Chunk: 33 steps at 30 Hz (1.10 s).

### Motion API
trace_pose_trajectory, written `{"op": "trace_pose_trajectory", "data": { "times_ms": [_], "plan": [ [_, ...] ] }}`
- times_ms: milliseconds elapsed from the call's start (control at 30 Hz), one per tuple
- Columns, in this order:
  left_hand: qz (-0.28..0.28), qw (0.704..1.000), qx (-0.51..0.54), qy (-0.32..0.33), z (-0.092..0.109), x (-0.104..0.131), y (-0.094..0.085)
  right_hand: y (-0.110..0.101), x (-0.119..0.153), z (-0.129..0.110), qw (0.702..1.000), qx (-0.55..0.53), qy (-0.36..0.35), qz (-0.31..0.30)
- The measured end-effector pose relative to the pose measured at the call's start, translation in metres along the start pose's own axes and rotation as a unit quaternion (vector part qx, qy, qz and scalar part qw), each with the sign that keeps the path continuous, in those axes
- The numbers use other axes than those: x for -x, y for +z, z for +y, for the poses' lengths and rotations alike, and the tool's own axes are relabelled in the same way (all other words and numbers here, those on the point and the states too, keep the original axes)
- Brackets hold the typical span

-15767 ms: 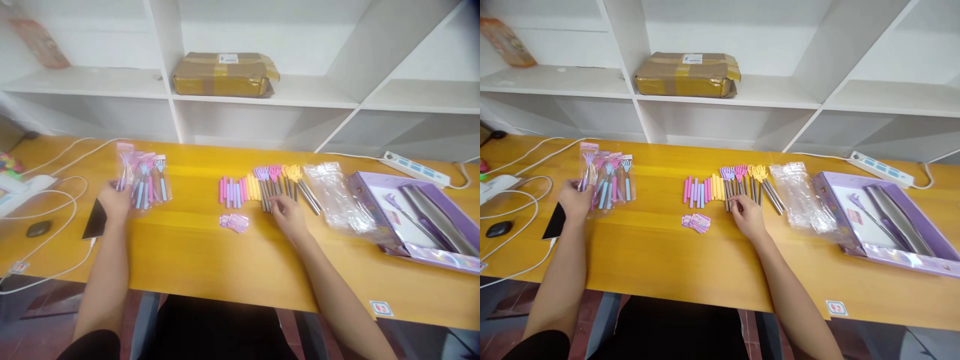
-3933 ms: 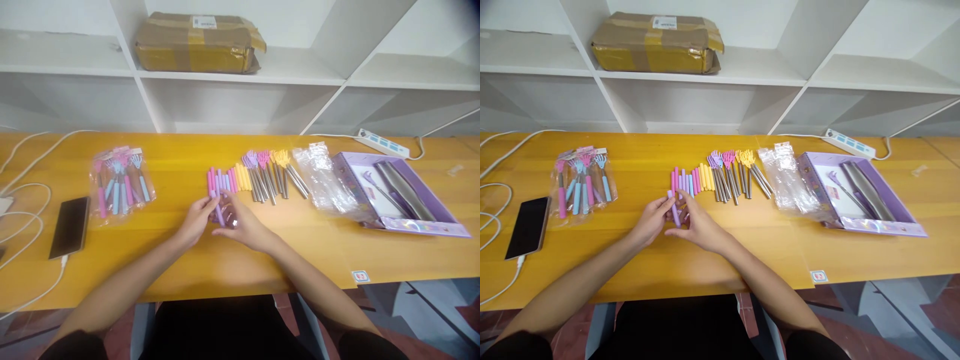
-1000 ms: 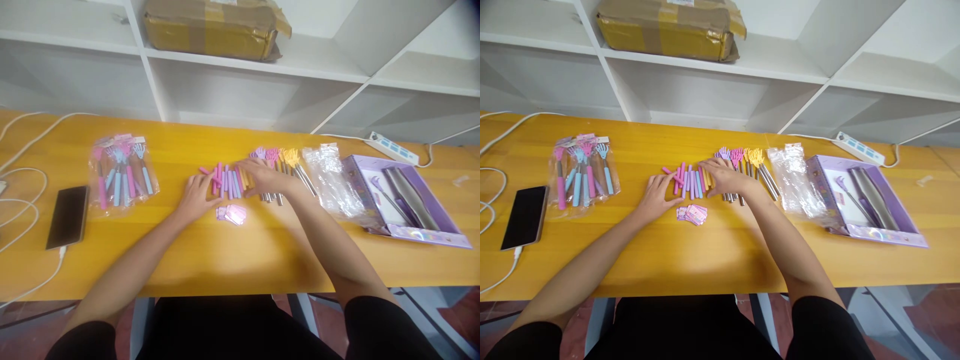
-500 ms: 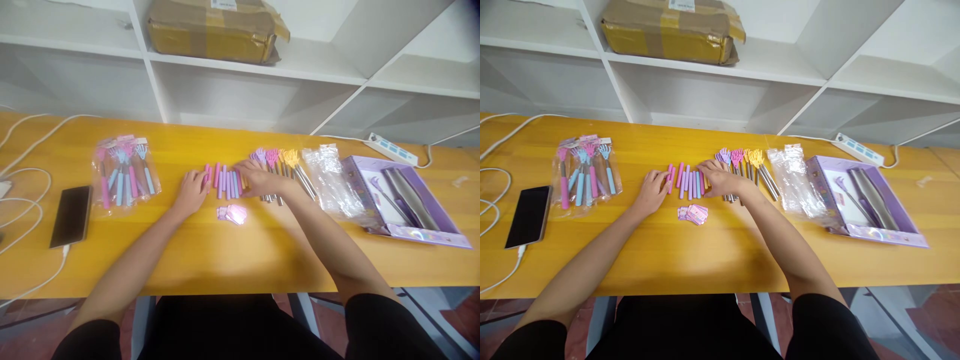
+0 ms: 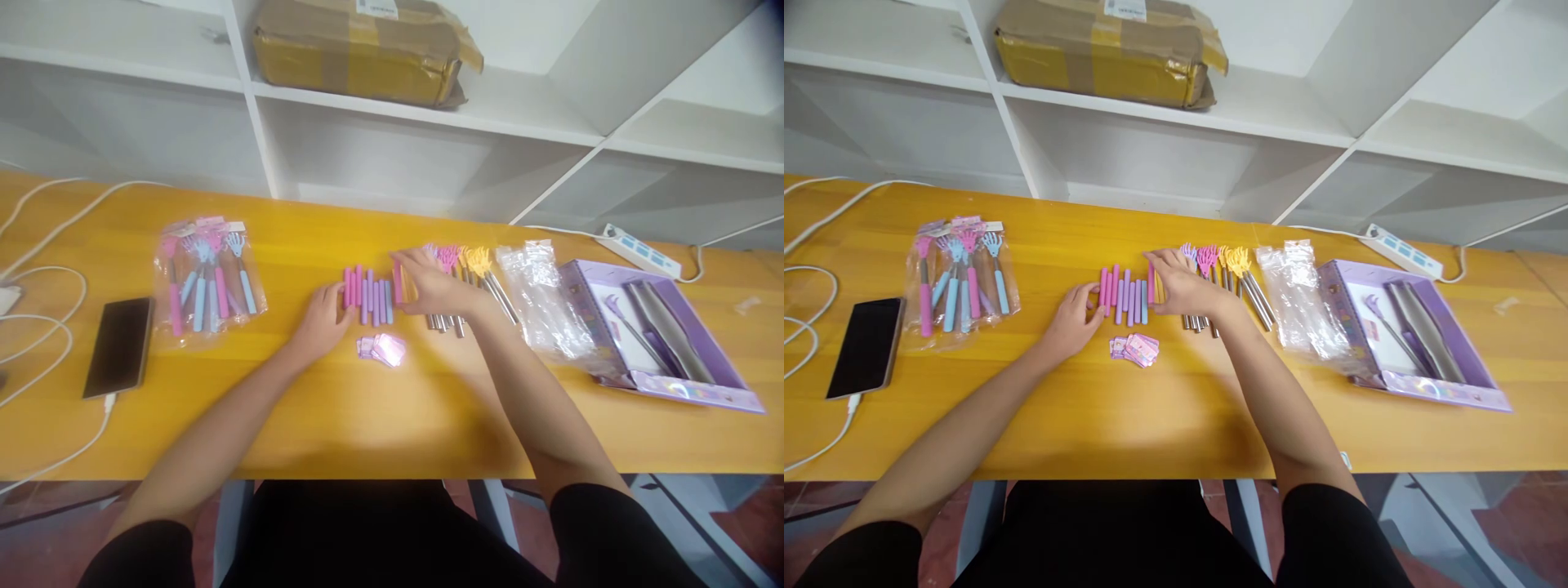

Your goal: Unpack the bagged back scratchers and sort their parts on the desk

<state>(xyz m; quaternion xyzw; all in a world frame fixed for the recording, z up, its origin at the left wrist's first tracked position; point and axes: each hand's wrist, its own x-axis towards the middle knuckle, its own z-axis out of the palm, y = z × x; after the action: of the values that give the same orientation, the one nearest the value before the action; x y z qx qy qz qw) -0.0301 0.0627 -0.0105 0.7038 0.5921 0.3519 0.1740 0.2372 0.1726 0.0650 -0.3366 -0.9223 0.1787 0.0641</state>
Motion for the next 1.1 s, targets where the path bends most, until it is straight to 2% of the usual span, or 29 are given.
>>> {"op": "trace_pose_trajectory", "data": {
  "times_ms": [100,200,300,367,433,533,633,733,800,900,1100],
  "plan": [
    [-0.002,0.999,0.041,-0.027,-0.001,0.0,-0.001,0.003,-0.019,-0.024,1.0,-0.016,-0.021,0.002],
    [0.007,0.995,0.084,-0.053,-0.005,-0.001,-0.001,0.02,-0.047,-0.047,0.999,-0.018,-0.045,-0.016],
    [0.057,0.988,0.114,-0.089,-0.011,-0.004,-0.003,0.039,-0.069,-0.057,0.998,-0.018,-0.058,-0.016],
    [0.08,0.984,0.112,-0.11,-0.015,-0.007,-0.004,0.046,-0.074,-0.056,0.997,-0.022,-0.067,-0.009],
    [0.074,0.987,0.094,-0.109,-0.016,-0.009,-0.004,0.046,-0.068,-0.051,0.997,-0.029,-0.073,0.002],
    [0.052,0.995,0.052,-0.073,-0.015,-0.011,-0.004,0.033,-0.041,-0.037,0.997,-0.037,-0.052,0.038],
    [0.048,0.997,0.02,-0.049,-0.014,-0.01,-0.002,0.02,-0.005,-0.019,0.995,-0.033,0.008,0.098],
    [0.054,0.998,0.002,-0.032,-0.013,-0.007,0.0,0.023,0.03,-0.012,0.985,-0.008,0.067,0.159],
    [0.052,0.999,-0.013,-0.012,-0.012,-0.006,0.0,0.034,0.046,-0.016,0.98,0.025,0.087,0.176],
    [0.043,0.998,-0.041,0.017,-0.012,-0.006,-0.001,0.054,0.057,-0.034,0.98,0.088,0.085,0.155],
    [0.046,0.998,-0.051,0.0,-0.017,-0.011,-0.005,0.077,0.04,-0.063,0.976,0.152,0.099,0.122]
  ]
}}
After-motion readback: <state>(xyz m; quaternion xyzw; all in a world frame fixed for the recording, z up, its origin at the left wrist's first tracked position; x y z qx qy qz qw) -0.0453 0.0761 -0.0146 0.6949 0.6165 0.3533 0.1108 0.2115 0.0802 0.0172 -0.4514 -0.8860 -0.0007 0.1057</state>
